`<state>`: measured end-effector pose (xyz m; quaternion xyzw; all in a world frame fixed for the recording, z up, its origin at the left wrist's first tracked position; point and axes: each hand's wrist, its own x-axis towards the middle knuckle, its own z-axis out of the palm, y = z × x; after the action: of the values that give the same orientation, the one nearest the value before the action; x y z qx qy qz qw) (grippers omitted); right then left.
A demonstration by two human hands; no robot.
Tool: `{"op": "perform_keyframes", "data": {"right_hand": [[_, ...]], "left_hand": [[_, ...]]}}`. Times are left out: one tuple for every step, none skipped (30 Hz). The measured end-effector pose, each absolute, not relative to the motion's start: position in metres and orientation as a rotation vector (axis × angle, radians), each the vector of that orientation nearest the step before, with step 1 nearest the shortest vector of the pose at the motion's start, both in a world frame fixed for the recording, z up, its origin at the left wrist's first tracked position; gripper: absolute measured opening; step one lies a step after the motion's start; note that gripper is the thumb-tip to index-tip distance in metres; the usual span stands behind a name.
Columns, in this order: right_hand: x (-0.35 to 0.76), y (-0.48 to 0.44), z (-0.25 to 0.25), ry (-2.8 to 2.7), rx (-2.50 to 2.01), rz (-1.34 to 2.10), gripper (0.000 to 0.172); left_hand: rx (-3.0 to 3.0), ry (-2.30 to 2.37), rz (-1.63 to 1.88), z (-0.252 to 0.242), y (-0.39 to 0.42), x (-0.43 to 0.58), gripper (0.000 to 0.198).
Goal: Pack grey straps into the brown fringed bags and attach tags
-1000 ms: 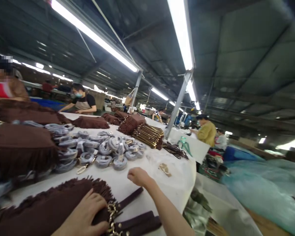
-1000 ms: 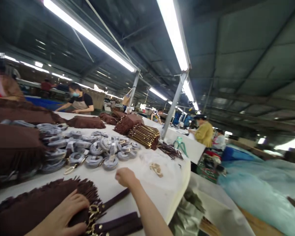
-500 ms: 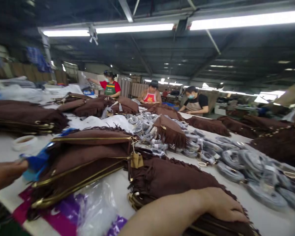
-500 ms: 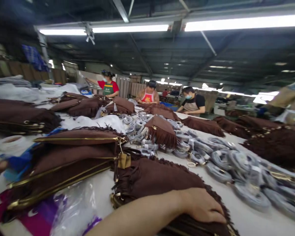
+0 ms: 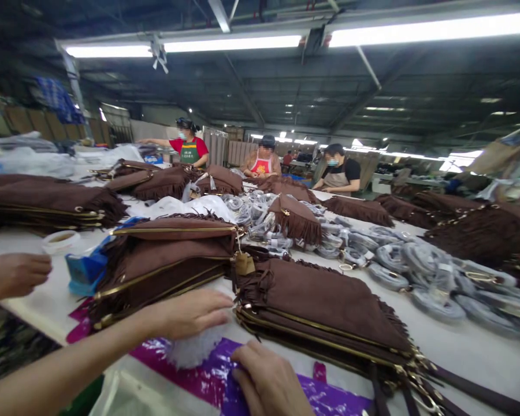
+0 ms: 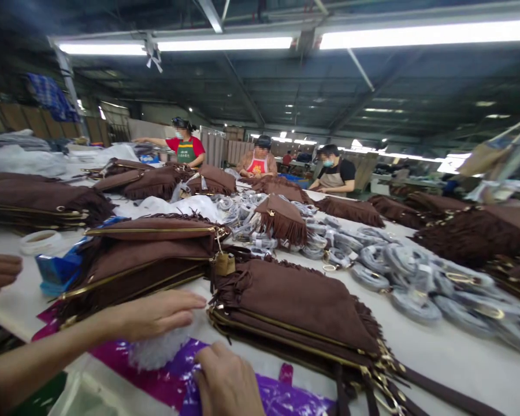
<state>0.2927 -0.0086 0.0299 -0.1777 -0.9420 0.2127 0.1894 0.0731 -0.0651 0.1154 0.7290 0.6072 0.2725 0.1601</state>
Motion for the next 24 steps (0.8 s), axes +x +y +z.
{"op": "perform_keyframes", "data": {"right_hand": [[0.283,-0.012,0.025,-2.622,-0.544,0.567,0.011],[0.275,-0.015,0.02,-2.594,-0.576,0.552,0.009],[0.267,-0.019,0.017,-2.568,-0.603,0.547,0.008],[0.261,-0.023,0.015,-2.545,-0.627,0.547,0.008],[0.256,-0.027,0.014,-2.526,-0.651,0.549,0.009],[0.252,-0.031,0.012,-2.508,-0.677,0.549,0.01],[0.249,-0.034,0.011,-2.493,-0.704,0.544,0.011],[0.247,-0.036,0.01,-2.478,-0.728,0.537,0.011],[0.246,-0.038,0.009,-2.466,-0.736,0.529,0.011],[0.245,-0.039,0.007,-2.454,-0.731,0.525,0.009],[0.245,-0.039,0.006,-2.438,-0.717,0.531,0.009],[0.245,-0.038,0.005,-2.422,-0.697,0.551,0.009],[0.246,-0.038,0.005,-2.407,-0.675,0.579,0.01],[0.246,-0.036,0.004,-2.397,-0.657,0.605,0.012],[0.247,-0.035,0.005,-2.394,-0.645,0.618,0.014],[0.246,-0.035,0.005,-2.399,-0.64,0.613,0.016],[0.246,-0.034,0.005,-2.41,-0.639,0.587,0.018],[0.244,-0.034,0.005,-2.422,-0.636,0.547,0.02],[0.243,-0.034,0.006,-2.428,-0.632,0.5,0.02],[0.242,-0.034,0.006,-2.43,-0.621,0.454,0.019],[0.241,-0.035,0.008,-2.427,-0.609,0.408,0.018],[0.241,-0.034,0.009,-2.426,-0.595,0.365,0.017],[0.243,-0.034,0.012,-2.428,-0.573,0.324,0.016],[0.248,-0.032,0.015,-2.436,-0.546,0.291,0.014]], "left_hand": [[2.078,1.729,0.707,0.103,-0.08,0.07,0.033],[2.066,1.738,0.682,0.091,-0.092,0.068,0.038],[2.054,1.744,0.678,0.08,-0.103,0.067,0.044],[2.04,1.762,0.706,0.069,-0.111,0.067,0.049],[2.029,1.774,0.732,0.06,-0.118,0.068,0.052],[2.022,1.781,0.749,0.053,-0.122,0.069,0.054],[2.012,1.795,0.758,0.048,-0.125,0.07,0.054],[2.0,1.815,0.757,0.044,-0.126,0.071,0.054],[1.989,1.836,0.747,0.041,-0.126,0.072,0.054],[1.984,1.856,0.732,0.04,-0.126,0.073,0.054],[1.984,1.872,0.718,0.039,-0.124,0.074,0.055],[1.992,1.88,0.707,0.039,-0.123,0.074,0.056],[2.007,1.882,0.701,0.039,-0.121,0.073,0.057],[2.029,1.875,0.696,0.038,-0.12,0.073,0.057],[2.054,1.868,0.693,0.037,-0.12,0.072,0.058],[2.079,1.862,0.689,0.035,-0.119,0.071,0.059],[2.102,1.863,0.685,0.033,-0.119,0.071,0.059],[2.124,1.866,0.68,0.031,-0.119,0.07,0.058],[2.144,1.876,0.676,0.029,-0.119,0.07,0.056],[2.163,1.89,0.672,0.027,-0.118,0.07,0.052],[2.184,1.903,0.668,0.026,-0.118,0.071,0.048],[2.208,1.915,0.667,0.025,-0.118,0.072,0.044],[2.239,1.922,0.673,0.026,-0.117,0.072,0.041],[2.278,1.925,0.683,0.026,-0.117,0.073,0.038]]}}
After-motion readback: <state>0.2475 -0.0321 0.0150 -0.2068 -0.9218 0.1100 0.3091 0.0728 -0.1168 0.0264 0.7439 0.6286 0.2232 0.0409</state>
